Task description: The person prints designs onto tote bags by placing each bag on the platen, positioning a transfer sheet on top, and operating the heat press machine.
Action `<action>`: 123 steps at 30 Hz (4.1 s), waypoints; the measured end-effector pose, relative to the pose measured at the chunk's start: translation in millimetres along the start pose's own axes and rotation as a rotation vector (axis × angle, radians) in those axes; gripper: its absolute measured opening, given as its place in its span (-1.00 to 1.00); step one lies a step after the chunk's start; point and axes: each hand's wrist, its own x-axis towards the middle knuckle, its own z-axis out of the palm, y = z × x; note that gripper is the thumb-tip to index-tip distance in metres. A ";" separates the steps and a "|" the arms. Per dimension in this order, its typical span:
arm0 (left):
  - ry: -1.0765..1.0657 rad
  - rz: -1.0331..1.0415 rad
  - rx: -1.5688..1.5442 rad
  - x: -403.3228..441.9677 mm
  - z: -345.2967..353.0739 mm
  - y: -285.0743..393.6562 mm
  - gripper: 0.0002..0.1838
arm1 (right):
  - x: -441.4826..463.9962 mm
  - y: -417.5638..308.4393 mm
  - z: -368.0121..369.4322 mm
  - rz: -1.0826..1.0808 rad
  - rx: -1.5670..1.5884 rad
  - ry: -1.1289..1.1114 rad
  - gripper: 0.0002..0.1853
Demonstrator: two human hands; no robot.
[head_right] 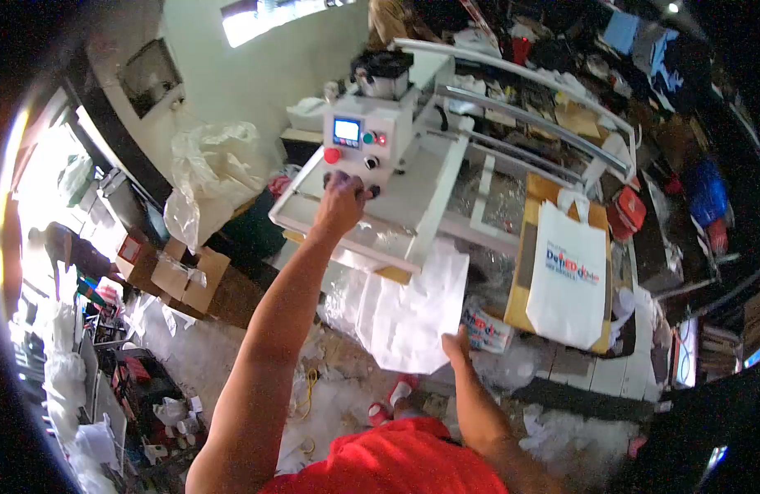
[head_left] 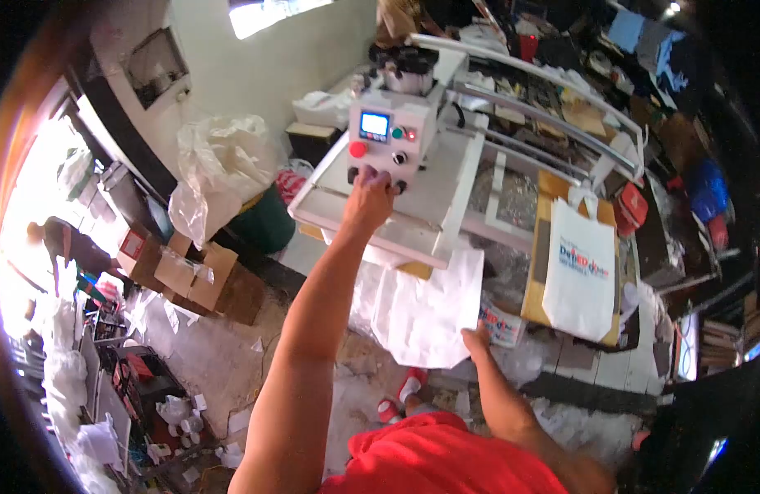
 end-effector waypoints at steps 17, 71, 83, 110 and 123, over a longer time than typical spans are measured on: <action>-0.153 -0.008 0.155 9.6 18.7 -33.2 -0.79 | -169.8 -104.7 -207.2 -0.548 0.191 -0.453 -0.51; -0.251 -0.130 -0.146 -153.6 348.2 350.6 -0.40 | 109.8 148.5 -415.3 -0.537 -0.318 0.648 -0.63; -0.244 -0.170 -0.189 -153.6 350.4 344.4 -0.48 | 107.6 143.3 -414.9 -0.504 -0.301 0.610 -0.61; -0.712 -0.812 -0.244 -482.6 172.9 227.3 -0.78 | 164.0 204.4 -119.3 -0.478 -0.494 -0.153 -0.34; -0.939 -1.112 -0.144 -556.9 95.4 170.6 -0.76 | 241.0 180.8 -21.0 -0.211 -0.765 -0.350 0.00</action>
